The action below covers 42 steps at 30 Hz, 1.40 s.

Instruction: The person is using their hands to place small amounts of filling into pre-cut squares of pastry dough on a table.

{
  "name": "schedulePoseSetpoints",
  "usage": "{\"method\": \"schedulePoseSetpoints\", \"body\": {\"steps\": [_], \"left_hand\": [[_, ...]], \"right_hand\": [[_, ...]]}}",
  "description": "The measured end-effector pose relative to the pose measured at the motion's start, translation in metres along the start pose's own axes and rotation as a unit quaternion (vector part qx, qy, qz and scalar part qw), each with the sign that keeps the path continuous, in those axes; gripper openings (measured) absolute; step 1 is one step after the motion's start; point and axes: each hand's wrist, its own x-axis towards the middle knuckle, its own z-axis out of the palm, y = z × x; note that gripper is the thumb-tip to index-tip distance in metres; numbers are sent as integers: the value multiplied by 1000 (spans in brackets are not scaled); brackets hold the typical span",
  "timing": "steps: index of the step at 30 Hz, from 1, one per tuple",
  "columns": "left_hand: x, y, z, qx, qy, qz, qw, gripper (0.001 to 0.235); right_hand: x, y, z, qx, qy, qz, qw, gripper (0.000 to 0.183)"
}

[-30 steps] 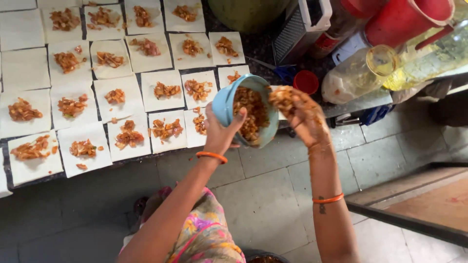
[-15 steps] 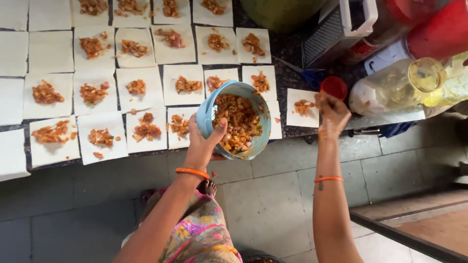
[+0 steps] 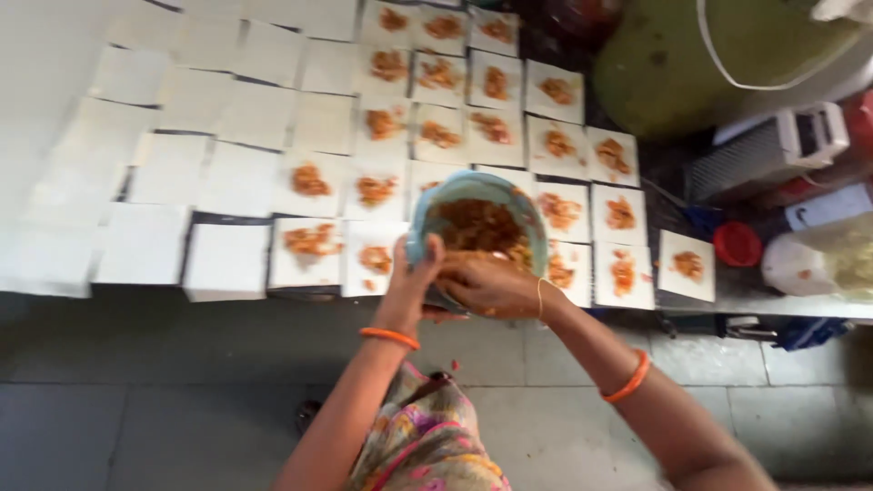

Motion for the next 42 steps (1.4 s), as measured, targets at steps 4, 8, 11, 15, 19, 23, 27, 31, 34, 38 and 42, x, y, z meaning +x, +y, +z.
{"method": "schedulePoseSetpoints", "body": {"steps": [4,8,11,15,19,23,27,31,34,38,42], "left_hand": [[-26,65,-112,-42,81,-58,994,105],[-22,110,-183,-12,157,-34,987,109],[14,152,-205,8,186,-15,982,112],[81,197,-212,4,174,-9,985,110],[165,242,-211,-1,150,31,988,111],[253,267,-241,-7,143,33,989,114],[292,252,-300,-11,162,42,986,100],[302,173,-417,-33,245,-26,969,90],[310,231,-379,-26,283,-76,956,97],[324,246,-376,2,266,-55,962,103],[340,264,-353,-7,241,-51,969,104]], "right_hand": [[72,-101,16,-61,-207,40,976,25],[158,-112,64,-148,-234,63,959,28],[232,-86,75,-189,-225,42,955,28],[304,-50,33,257,-99,69,959,32],[365,-1,-26,683,53,63,726,33],[450,120,-97,714,197,64,669,34],[534,327,-132,646,332,-101,680,9],[592,495,-147,263,515,-69,813,23],[603,586,-138,-166,535,-25,828,48],[611,572,-143,493,554,45,670,8],[592,551,-154,74,679,82,726,17]]}}
